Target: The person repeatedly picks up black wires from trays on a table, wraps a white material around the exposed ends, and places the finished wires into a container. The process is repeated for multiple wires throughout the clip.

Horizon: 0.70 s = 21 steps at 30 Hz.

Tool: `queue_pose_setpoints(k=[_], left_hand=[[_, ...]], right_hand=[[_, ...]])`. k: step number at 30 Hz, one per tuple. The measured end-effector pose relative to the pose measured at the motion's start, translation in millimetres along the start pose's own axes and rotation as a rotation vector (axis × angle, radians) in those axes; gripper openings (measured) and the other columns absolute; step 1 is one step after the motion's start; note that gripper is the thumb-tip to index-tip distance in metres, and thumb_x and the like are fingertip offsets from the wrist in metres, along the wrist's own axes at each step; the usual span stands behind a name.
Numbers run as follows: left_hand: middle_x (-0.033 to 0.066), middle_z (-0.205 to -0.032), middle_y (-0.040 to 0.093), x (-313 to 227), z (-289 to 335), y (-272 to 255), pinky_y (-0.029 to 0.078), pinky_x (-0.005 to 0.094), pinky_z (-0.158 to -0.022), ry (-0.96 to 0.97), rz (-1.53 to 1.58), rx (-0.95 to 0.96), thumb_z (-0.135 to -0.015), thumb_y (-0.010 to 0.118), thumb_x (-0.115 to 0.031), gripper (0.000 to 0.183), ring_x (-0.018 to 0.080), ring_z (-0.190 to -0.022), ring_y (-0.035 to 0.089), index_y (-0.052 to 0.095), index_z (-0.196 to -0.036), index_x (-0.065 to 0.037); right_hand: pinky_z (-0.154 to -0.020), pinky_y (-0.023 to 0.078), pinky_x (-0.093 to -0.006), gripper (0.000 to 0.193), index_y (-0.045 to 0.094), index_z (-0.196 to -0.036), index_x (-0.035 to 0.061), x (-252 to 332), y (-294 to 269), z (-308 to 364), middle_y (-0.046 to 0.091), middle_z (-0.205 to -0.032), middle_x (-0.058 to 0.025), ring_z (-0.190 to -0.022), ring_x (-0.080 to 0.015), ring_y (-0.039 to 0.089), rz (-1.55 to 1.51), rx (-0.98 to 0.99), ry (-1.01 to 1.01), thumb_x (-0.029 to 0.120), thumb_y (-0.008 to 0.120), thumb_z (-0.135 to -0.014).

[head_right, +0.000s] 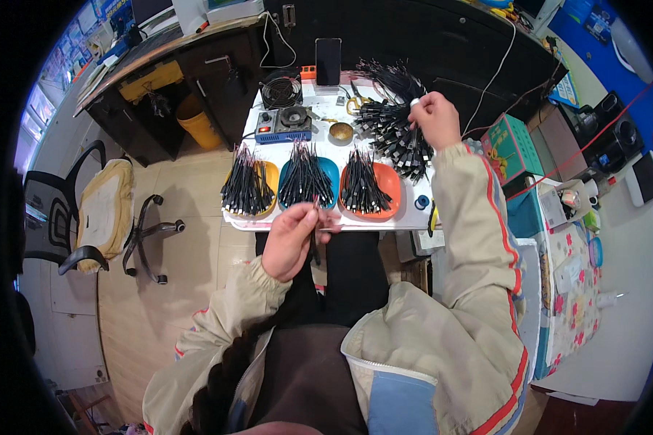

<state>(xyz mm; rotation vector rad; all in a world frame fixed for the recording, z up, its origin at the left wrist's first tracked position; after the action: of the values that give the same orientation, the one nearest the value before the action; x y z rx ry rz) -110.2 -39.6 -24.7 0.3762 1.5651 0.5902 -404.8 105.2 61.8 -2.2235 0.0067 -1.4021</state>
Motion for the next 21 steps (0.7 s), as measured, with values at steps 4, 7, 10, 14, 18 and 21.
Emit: queue_pose_setpoints(k=[4, 7, 10, 14, 18, 21], left_hand=[[0.0187, -0.134, 0.051, -20.3, -14.0, 31.7, 0.051, 0.0375, -0.094, 0.030, 0.137, 0.103, -0.103, 0.041, -0.014, 0.018, 0.0288, -0.118, 0.057, 0.053, -0.108, -0.002], [0.0180, -0.128, 0.056, -32.7, -22.8, 32.1, 0.054, 0.0356, -0.087, 0.040, 0.190, 0.073, -0.102, 0.042, -0.013, 0.017, 0.0269, -0.106, 0.063, 0.055, -0.101, -0.001], [0.0161, -0.121, 0.061, -48.3, -20.3, 13.8, 0.054, 0.0304, -0.075, 0.103, 0.138, -0.031, -0.102, 0.045, -0.013, 0.018, 0.0194, -0.082, 0.065, 0.057, -0.097, 0.000], [0.0126, -0.110, 0.062, -61.5, 9.3, 15.7, 0.040, 0.0237, -0.063, 0.298, 0.149, 0.059, -0.102, 0.044, -0.014, 0.018, 0.0097, -0.064, 0.044, 0.056, -0.097, -0.001], [0.0143, -0.105, 0.058, -44.1, 49.8, 35.0, 0.037, 0.0214, -0.061, 0.271, 0.112, 0.140, -0.102, 0.044, -0.013, 0.017, 0.0088, -0.061, 0.041, 0.054, -0.094, -0.001], [0.0156, -0.104, 0.060, -36.9, 68.8, 47.4, 0.037, 0.0203, -0.059, 0.278, 0.065, 0.205, -0.101, 0.047, -0.013, 0.018, 0.0083, -0.061, 0.042, 0.056, -0.093, 0.002]], right_hand=[[-0.055, 0.048, -0.0329, 0.013, 0.054, -0.086, 0.0047, 87.7, 41.8, 155.1, 0.060, -0.069, -0.0104, -0.060, -0.0215, 0.063, 0.193, 0.136, -0.210, 0.010, 0.065, -0.081], [-0.055, 0.048, -0.0384, 0.017, 0.053, -0.081, 0.0072, 108.4, 81.8, 267.6, 0.057, -0.067, -0.0101, -0.061, -0.0290, 0.061, 0.440, 0.279, -0.430, 0.013, 0.068, -0.075], [-0.054, 0.048, -0.0397, 0.020, 0.050, -0.080, 0.0082, 89.2, 98.2, 340.1, 0.054, -0.069, -0.0072, -0.065, -0.0267, 0.060, 0.520, 0.516, -0.558, 0.012, 0.068, -0.072], [-0.058, 0.049, -0.0397, 0.020, 0.053, -0.086, 0.0059, 21.9, 88.2, 376.5, 0.058, -0.074, -0.0089, -0.069, -0.0292, 0.061, 0.628, 0.787, -0.177, 0.018, 0.067, -0.079], [-0.059, 0.048, -0.0303, 0.020, 0.062, -0.102, 0.0052, 27.7, 57.3, 322.5, 0.065, -0.085, -0.0051, -0.070, -0.0142, 0.060, -0.070, 0.440, 0.017, 0.020, 0.065, -0.089], [-0.064, 0.045, -0.0227, 0.020, 0.062, -0.104, 0.0027, 42.3, 53.8, 273.1, 0.064, -0.088, -0.0023, -0.075, -0.0079, 0.058, -0.460, 0.266, 0.274, 0.019, 0.062, -0.093]])
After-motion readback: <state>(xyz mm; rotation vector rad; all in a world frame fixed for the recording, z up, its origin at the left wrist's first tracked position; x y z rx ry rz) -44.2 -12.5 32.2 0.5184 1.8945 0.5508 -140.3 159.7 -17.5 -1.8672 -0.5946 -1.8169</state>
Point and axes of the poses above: each hand's wrist, its own z-axis away from the middle knuckle, its own y-axis out of the palm, x = y × z, the point moved 8 cm from there along -z, towards the middle knuckle
